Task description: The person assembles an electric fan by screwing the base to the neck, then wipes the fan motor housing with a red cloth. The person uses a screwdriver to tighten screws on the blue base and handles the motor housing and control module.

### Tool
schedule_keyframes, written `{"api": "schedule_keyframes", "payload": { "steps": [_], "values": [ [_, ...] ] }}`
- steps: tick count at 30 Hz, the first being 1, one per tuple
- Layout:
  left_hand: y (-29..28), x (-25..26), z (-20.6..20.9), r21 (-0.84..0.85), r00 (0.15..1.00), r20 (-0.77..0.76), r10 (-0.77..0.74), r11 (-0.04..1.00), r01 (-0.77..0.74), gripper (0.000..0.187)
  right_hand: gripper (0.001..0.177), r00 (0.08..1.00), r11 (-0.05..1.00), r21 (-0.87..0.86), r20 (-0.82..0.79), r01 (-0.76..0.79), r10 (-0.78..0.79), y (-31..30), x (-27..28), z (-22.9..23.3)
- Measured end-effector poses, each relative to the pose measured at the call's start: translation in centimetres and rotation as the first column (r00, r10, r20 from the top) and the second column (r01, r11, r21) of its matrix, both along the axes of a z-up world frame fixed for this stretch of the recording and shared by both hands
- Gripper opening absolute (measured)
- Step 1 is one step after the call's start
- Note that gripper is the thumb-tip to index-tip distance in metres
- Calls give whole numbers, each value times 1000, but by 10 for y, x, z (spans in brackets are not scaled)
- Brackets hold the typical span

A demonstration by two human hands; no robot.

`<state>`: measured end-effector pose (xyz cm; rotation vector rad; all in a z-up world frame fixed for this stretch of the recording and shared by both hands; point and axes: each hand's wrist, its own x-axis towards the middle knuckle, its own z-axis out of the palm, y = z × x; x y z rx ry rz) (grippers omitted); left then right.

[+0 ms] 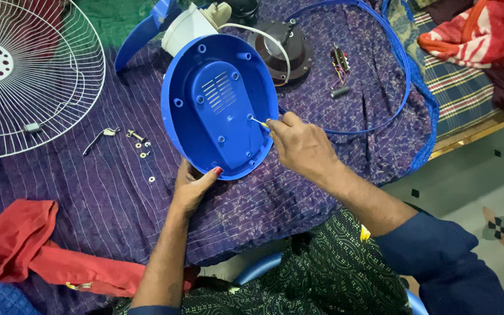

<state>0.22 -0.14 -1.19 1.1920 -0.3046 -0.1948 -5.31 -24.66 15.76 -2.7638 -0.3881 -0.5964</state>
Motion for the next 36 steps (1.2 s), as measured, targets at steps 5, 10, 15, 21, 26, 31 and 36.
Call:
{"api": "schedule_keyframes", "payload": {
  "steps": [5,10,15,21,26,31,36],
  "values": [
    [0,0,3,17,999,-53,-5,1000,5,83,28,1000,1000,-16,-27,-1,0,0,5,-6],
    [0,0,2,28,999,-41,1,1000,0,81,29,1000,998,-59,-11,-16,15,-2,5,-9],
    [-1,2,-1,-1,1000,17,19,1000,-19,80,29,1000,995,-99,7,-28,29,-1,6,-11],
    [-2,3,0,86,998,34,51,995,-54,72,31,991,942,-330,93,-60,95,-2,14,-13],
    [1,3,0,140,999,31,37,989,-41,64,18,977,792,-600,81,-112,199,-4,28,-10],
    [-1,6,-4,153,999,-9,32,988,-31,59,9,978,704,-695,3,-148,209,-3,38,-3],
    [-1,9,-6,142,999,23,34,989,-37,63,18,975,872,-469,-218,-139,38,6,46,1]
  ]
}}
